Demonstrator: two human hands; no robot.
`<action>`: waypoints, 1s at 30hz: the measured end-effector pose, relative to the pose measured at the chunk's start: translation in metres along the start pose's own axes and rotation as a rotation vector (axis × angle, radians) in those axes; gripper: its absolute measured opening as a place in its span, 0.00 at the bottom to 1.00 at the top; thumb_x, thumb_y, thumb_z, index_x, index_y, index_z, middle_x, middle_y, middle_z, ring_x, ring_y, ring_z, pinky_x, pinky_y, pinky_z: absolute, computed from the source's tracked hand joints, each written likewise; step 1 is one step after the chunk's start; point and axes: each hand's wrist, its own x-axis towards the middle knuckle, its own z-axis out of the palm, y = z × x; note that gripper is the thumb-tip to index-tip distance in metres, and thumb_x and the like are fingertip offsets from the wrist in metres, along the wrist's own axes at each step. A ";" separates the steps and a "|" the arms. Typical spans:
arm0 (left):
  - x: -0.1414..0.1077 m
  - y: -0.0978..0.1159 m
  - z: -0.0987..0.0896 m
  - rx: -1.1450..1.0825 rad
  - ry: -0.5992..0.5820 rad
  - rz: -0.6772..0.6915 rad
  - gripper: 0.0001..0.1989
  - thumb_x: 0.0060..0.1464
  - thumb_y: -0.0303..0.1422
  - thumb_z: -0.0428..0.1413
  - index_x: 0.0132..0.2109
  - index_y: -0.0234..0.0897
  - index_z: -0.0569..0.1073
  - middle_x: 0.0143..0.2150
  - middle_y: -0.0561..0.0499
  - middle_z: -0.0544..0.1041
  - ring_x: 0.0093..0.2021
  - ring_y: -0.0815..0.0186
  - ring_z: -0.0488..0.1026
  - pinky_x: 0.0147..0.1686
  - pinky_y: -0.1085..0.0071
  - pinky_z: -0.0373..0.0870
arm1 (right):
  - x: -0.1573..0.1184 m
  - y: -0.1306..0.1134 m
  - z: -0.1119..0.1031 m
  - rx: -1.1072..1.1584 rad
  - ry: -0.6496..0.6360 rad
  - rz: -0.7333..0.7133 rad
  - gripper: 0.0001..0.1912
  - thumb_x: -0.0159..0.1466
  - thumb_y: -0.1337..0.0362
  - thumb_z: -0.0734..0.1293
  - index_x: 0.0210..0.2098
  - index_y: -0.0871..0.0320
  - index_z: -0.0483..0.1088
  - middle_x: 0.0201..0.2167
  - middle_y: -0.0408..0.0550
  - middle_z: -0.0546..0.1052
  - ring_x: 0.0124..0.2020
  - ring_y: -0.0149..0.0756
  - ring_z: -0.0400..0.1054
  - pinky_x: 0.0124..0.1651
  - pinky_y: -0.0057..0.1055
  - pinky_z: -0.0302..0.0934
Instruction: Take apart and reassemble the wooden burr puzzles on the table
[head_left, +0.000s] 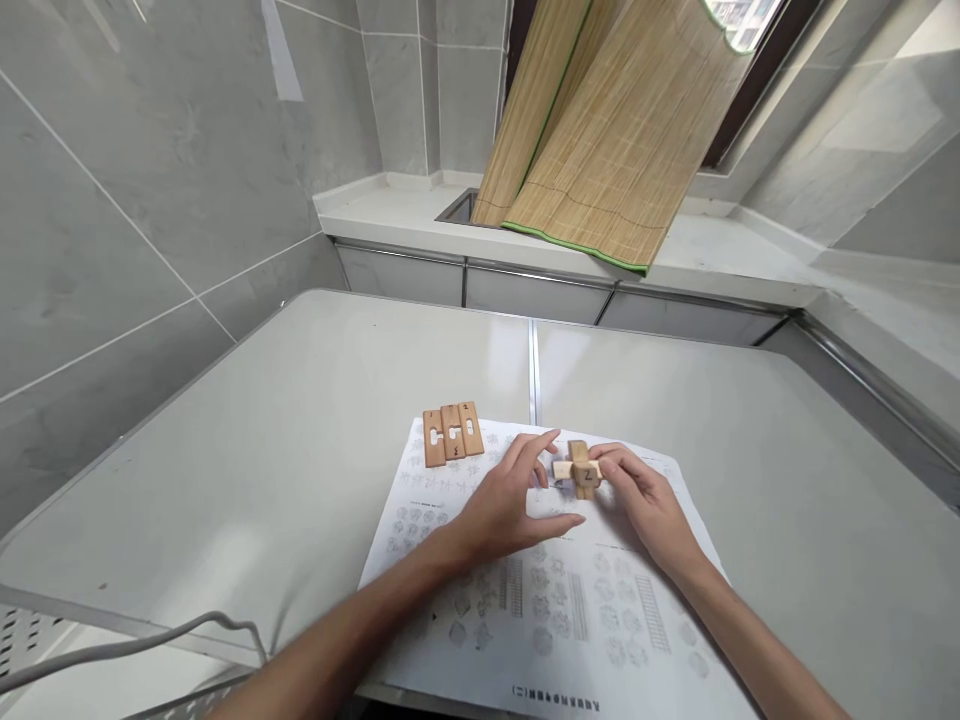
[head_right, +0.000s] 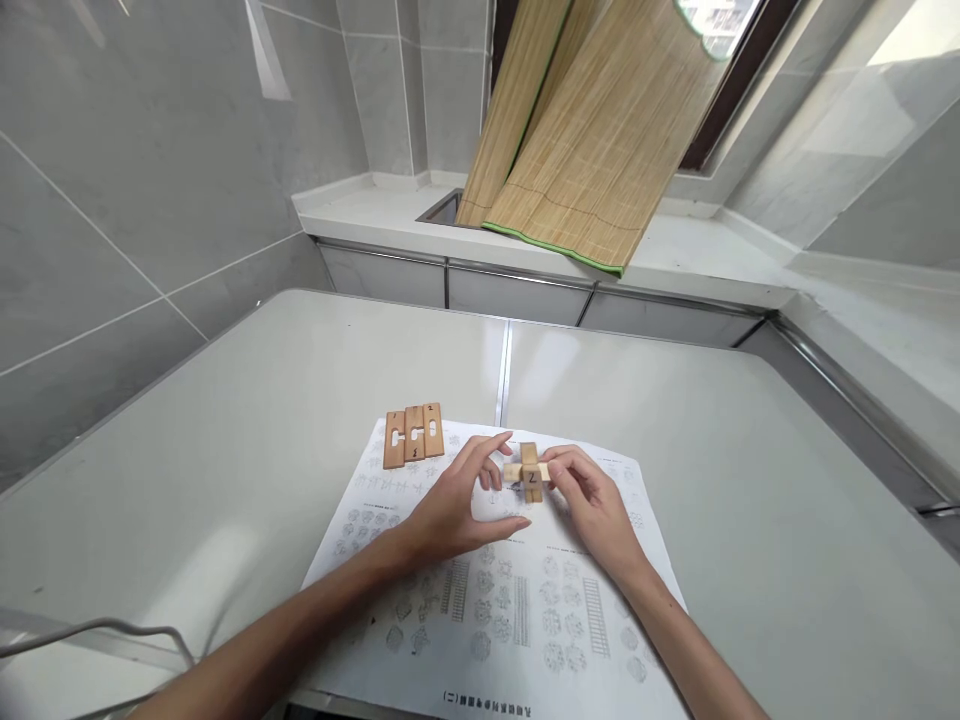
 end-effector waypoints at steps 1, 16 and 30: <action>0.000 -0.001 0.001 0.019 0.013 -0.007 0.43 0.55 0.39 0.68 0.71 0.48 0.56 0.60 0.44 0.69 0.42 0.63 0.74 0.47 0.60 0.78 | 0.002 0.002 -0.003 -0.030 0.069 0.018 0.19 0.72 0.50 0.62 0.32 0.54 0.72 0.42 0.48 0.77 0.45 0.42 0.70 0.48 0.35 0.63; 0.000 -0.018 -0.016 0.446 0.120 0.190 0.12 0.62 0.29 0.58 0.52 0.40 0.70 0.52 0.44 0.74 0.50 0.55 0.74 0.49 0.58 0.73 | 0.019 0.050 -0.048 -0.552 0.577 0.065 0.15 0.65 0.53 0.65 0.29 0.56 0.73 0.39 0.53 0.78 0.35 0.43 0.71 0.44 0.39 0.63; 0.001 -0.026 -0.025 0.536 0.242 0.137 0.11 0.62 0.30 0.58 0.51 0.41 0.71 0.52 0.44 0.74 0.50 0.55 0.73 0.49 0.57 0.72 | 0.015 0.039 -0.042 -0.485 0.725 -0.001 0.15 0.64 0.51 0.68 0.43 0.56 0.70 0.45 0.53 0.77 0.40 0.45 0.70 0.45 0.42 0.62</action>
